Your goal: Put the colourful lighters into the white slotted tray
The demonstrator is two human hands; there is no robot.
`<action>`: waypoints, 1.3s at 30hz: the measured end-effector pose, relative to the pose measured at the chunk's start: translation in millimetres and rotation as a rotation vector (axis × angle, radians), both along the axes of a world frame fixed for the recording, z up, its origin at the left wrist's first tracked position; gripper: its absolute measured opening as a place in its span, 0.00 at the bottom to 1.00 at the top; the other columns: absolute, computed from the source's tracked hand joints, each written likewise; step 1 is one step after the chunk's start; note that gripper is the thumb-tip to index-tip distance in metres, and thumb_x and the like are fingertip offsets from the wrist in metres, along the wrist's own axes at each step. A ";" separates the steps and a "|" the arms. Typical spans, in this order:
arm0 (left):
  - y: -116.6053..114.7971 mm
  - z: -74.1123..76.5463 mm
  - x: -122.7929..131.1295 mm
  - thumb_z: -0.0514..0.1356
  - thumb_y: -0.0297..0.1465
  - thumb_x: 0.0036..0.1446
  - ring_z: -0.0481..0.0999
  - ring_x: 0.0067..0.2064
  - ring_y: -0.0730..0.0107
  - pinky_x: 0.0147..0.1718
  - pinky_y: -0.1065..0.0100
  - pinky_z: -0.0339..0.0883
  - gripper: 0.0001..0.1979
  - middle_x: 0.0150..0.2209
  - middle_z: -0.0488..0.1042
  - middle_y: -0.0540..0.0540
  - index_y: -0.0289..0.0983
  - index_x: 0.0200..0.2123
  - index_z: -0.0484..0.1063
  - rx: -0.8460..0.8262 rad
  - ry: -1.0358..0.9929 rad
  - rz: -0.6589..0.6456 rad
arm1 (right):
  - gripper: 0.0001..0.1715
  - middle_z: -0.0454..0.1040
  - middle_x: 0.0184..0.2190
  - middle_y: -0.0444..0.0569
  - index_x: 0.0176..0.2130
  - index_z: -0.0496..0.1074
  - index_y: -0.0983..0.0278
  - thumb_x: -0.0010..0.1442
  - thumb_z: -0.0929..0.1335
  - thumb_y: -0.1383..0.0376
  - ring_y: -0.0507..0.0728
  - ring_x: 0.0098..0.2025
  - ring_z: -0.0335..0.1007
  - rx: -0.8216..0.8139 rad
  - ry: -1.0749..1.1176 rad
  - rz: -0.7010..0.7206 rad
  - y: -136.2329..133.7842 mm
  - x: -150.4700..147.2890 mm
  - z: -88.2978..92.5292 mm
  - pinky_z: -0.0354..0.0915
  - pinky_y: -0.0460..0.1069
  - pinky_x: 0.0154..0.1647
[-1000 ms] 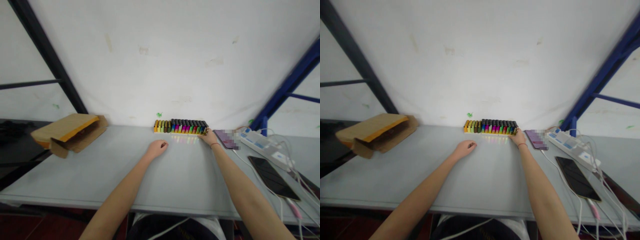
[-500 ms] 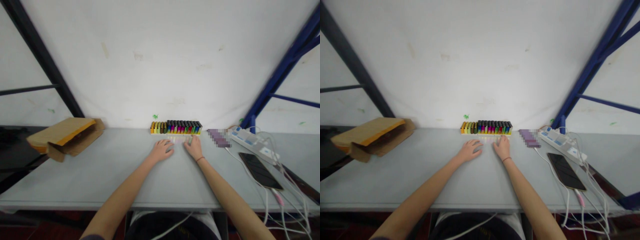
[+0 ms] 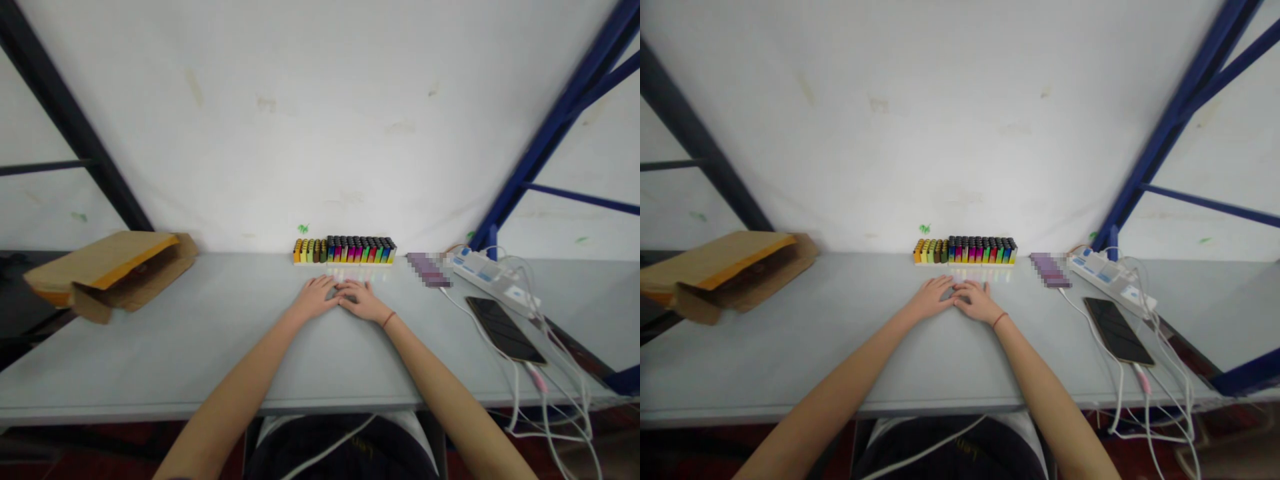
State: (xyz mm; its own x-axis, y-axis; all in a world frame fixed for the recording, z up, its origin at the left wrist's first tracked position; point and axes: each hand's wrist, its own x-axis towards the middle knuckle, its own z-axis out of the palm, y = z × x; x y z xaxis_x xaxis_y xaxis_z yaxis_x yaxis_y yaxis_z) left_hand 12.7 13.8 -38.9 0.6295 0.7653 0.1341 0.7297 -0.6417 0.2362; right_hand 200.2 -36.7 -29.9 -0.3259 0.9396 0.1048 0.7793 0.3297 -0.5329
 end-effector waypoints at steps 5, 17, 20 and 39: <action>-0.4 1.9 0.7 0.53 0.47 0.66 0.55 0.72 0.55 0.69 0.52 0.47 0.28 0.71 0.59 0.41 0.41 0.63 0.66 -0.053 0.007 0.014 | 0.08 0.77 0.54 0.54 0.41 0.80 0.58 0.64 0.69 0.61 0.66 0.62 0.66 0.047 0.083 0.028 4.4 5.5 -4.4 0.39 0.77 0.66; -3.9 5.5 -5.9 0.50 0.44 0.68 0.53 0.72 0.56 0.69 0.49 0.46 0.26 0.71 0.58 0.41 0.41 0.64 0.66 -0.089 0.000 -0.012 | 0.08 0.78 0.46 0.55 0.40 0.75 0.63 0.65 0.68 0.61 0.63 0.53 0.71 0.251 -0.091 -0.172 11.6 28.7 -10.2 0.61 0.58 0.56; -4.1 6.3 -7.3 0.50 0.44 0.68 0.53 0.73 0.56 0.69 0.49 0.45 0.25 0.71 0.57 0.41 0.42 0.64 0.66 -0.094 0.008 -0.015 | 0.11 0.77 0.52 0.54 0.46 0.74 0.61 0.65 0.68 0.60 0.64 0.58 0.69 0.238 -0.089 -0.225 12.1 33.7 -14.3 0.59 0.61 0.59; -1.7 1.7 -9.1 0.48 0.45 0.68 0.52 0.73 0.57 0.69 0.49 0.45 0.26 0.72 0.56 0.41 0.42 0.64 0.65 -0.092 0.011 -0.034 | 0.30 0.74 0.55 0.63 0.55 0.67 0.67 0.54 0.67 0.61 0.66 0.57 0.71 0.297 0.454 -0.854 57.4 86.5 -24.5 0.66 0.58 0.60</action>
State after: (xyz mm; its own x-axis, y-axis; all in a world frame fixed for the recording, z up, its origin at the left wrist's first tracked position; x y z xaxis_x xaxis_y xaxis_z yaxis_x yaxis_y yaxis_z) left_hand 3.6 12.2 -37.2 0.6563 0.7524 0.0570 0.7108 -0.6418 0.2877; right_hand 286.7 20.7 -54.3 0.5721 0.7554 0.3195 0.5605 -0.0757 -0.8247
